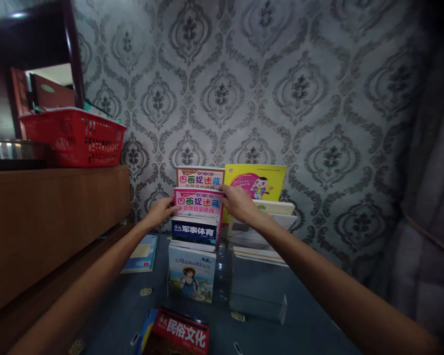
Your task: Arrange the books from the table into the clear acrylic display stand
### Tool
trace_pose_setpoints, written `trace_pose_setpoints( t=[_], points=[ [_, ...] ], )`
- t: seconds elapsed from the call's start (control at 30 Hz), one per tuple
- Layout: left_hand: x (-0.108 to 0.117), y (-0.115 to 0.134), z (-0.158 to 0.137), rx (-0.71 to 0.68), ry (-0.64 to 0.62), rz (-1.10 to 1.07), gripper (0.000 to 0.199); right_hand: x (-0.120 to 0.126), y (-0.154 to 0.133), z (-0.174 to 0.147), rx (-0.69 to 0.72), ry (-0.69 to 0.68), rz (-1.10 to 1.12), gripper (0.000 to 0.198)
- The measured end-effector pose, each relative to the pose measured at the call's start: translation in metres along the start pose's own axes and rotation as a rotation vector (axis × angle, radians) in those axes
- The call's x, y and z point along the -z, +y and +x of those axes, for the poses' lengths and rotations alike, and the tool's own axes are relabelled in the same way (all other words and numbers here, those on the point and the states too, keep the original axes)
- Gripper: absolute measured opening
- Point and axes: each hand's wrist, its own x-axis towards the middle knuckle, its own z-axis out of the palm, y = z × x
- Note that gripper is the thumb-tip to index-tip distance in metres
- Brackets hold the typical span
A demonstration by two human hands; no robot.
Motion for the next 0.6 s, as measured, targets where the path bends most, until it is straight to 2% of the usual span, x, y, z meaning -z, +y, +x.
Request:
trace_pose_setpoints(
  t=[0.1,0.2,0.3,0.37,0.5,0.53,0.57,0.6],
  points=[
    [0.002,0.002,-0.003,0.005,-0.017,0.019,0.043,0.000,0.002,-0.006,0.050,0.033,0.033,0.031],
    [0.004,0.004,-0.008,-0.010,-0.019,0.085,0.042,0.009,0.007,-0.026,0.142,0.194,0.079,0.034],
    [0.005,0.004,-0.017,-0.032,0.041,0.172,0.036,0.021,0.022,-0.056,0.219,0.379,0.095,0.034],
    [0.006,0.010,-0.026,-0.031,0.118,0.213,0.033,0.027,0.040,-0.074,0.234,0.444,0.084,0.035],
    [0.002,0.048,-0.049,-0.120,0.480,0.354,0.025,0.025,0.087,-0.096,0.161,0.458,0.120,0.053],
    [-0.002,0.062,-0.055,-0.181,0.517,0.365,0.024,0.021,0.098,-0.099,0.124,0.458,0.170,0.059],
    [-0.009,0.076,-0.060,-0.248,0.495,0.346,0.024,0.014,0.107,-0.100,0.082,0.457,0.241,0.066],
    [-0.018,0.090,-0.063,-0.307,0.417,0.303,0.024,0.007,0.115,-0.101,0.033,0.456,0.332,0.072]
  ],
)
